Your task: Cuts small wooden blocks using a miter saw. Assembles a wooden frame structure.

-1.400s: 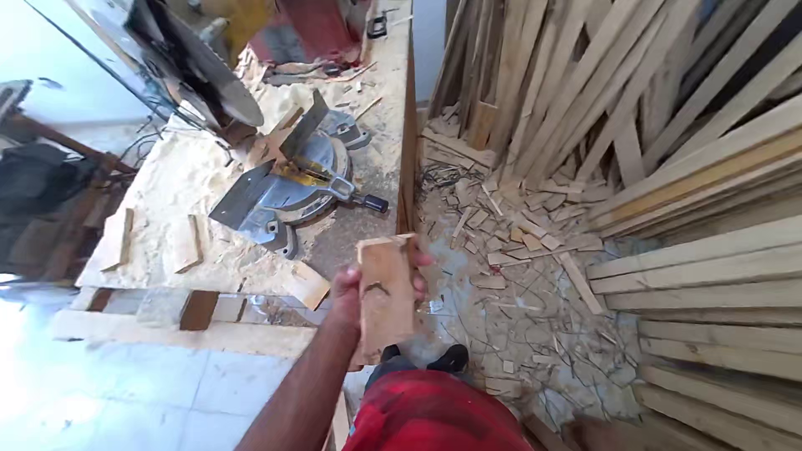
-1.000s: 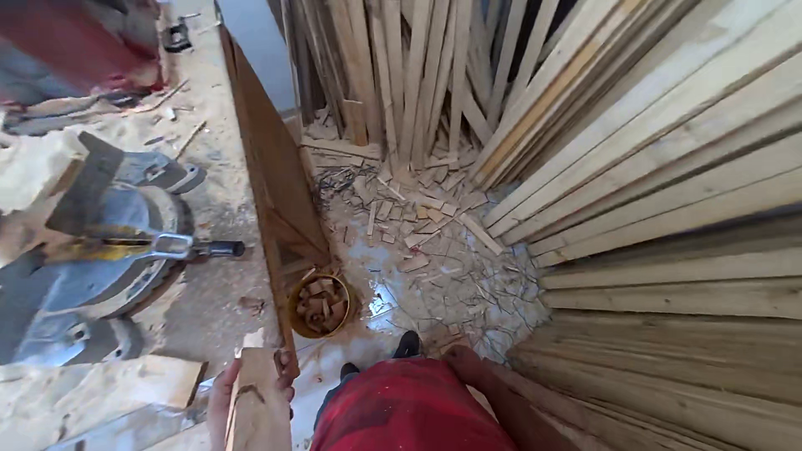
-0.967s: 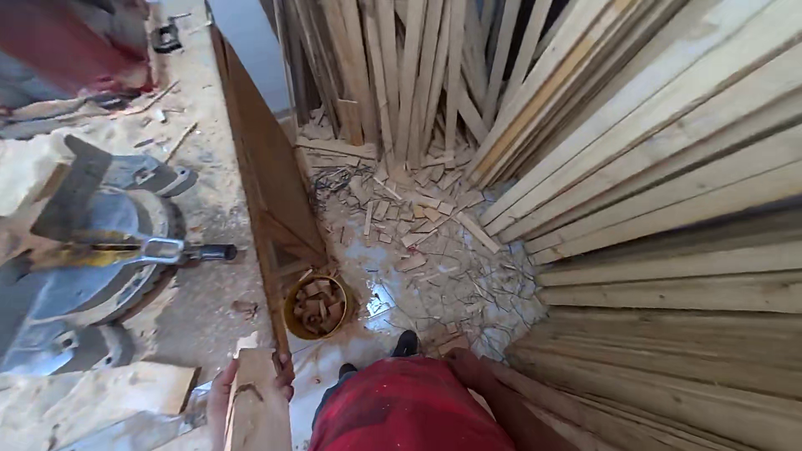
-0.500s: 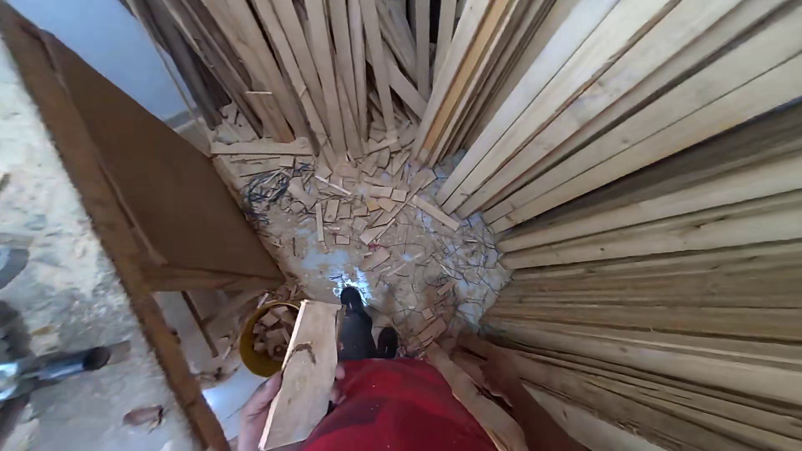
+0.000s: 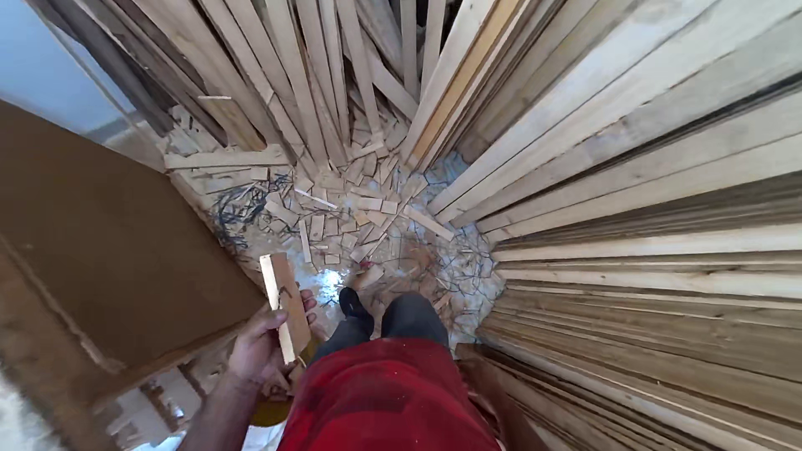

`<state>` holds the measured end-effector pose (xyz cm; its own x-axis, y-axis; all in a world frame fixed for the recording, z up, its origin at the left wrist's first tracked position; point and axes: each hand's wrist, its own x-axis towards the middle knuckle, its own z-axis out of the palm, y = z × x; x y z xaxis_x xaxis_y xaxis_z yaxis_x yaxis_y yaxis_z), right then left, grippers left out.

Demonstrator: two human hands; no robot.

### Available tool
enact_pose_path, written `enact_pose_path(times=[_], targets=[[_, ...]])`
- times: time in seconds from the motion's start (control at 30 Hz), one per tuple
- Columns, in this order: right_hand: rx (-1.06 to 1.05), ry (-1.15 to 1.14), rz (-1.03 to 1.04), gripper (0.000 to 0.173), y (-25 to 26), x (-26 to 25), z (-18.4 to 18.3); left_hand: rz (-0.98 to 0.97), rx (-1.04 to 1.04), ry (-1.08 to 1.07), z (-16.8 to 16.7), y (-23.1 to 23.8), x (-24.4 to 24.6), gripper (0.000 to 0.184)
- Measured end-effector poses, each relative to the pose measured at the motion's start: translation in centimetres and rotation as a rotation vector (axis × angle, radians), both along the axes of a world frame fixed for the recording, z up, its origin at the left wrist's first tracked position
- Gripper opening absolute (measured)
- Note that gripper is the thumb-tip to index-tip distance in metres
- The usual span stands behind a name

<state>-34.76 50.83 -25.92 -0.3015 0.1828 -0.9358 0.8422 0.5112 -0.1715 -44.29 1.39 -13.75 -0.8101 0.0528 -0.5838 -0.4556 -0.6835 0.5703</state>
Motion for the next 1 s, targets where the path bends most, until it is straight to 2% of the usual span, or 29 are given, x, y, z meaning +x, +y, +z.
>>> enact_pose_path(times=[0.1,0.2,0.27,0.37,0.4,0.53,0.63,0.73,0.87,1.0], targets=[[0.004,0.034,-0.088,0.036,-0.3,-6.0,0.4,-0.020,-0.026,-0.017,-0.1,-0.7,-5.2,0.075],[-0.004,0.013,-0.034,0.038,0.1,-11.3,-0.4,-0.033,-0.010,-0.024,-0.8,-0.1,-9.6,0.069],[-0.014,-0.002,0.140,0.038,0.4,-15.1,-1.4,-0.013,0.032,-0.009,-1.6,0.9,-12.5,0.071],[-0.056,-0.039,0.572,0.034,1.6,-22.0,-2.5,0.021,0.057,-0.029,-1.8,3.1,-16.9,0.076],[-0.052,-0.050,0.623,0.033,2.4,-24.9,-3.0,0.037,0.074,-0.035,-1.9,3.8,-18.4,0.078],[-0.028,-0.091,0.510,0.044,6.9,-36.4,-5.1,0.099,0.077,-0.103,-1.7,7.9,-24.6,0.078],[0.006,0.001,0.329,0.043,8.7,-46.5,-4.1,0.017,-0.049,-0.140,-1.7,10.7,-28.7,0.088],[0.014,0.084,0.129,0.036,8.3,-54.6,-2.8,-0.088,-0.173,-0.221,-2.0,12.3,-31.7,0.096],[0.004,0.130,0.045,0.032,5.7,-59.5,-3.0,-0.270,-0.261,-0.273,-5.1,12.3,-34.2,0.087],[-0.027,0.026,0.146,0.034,1.5,-59.4,-7.2,-0.349,-0.336,-0.410,-11.0,11.2,-36.1,0.085]])
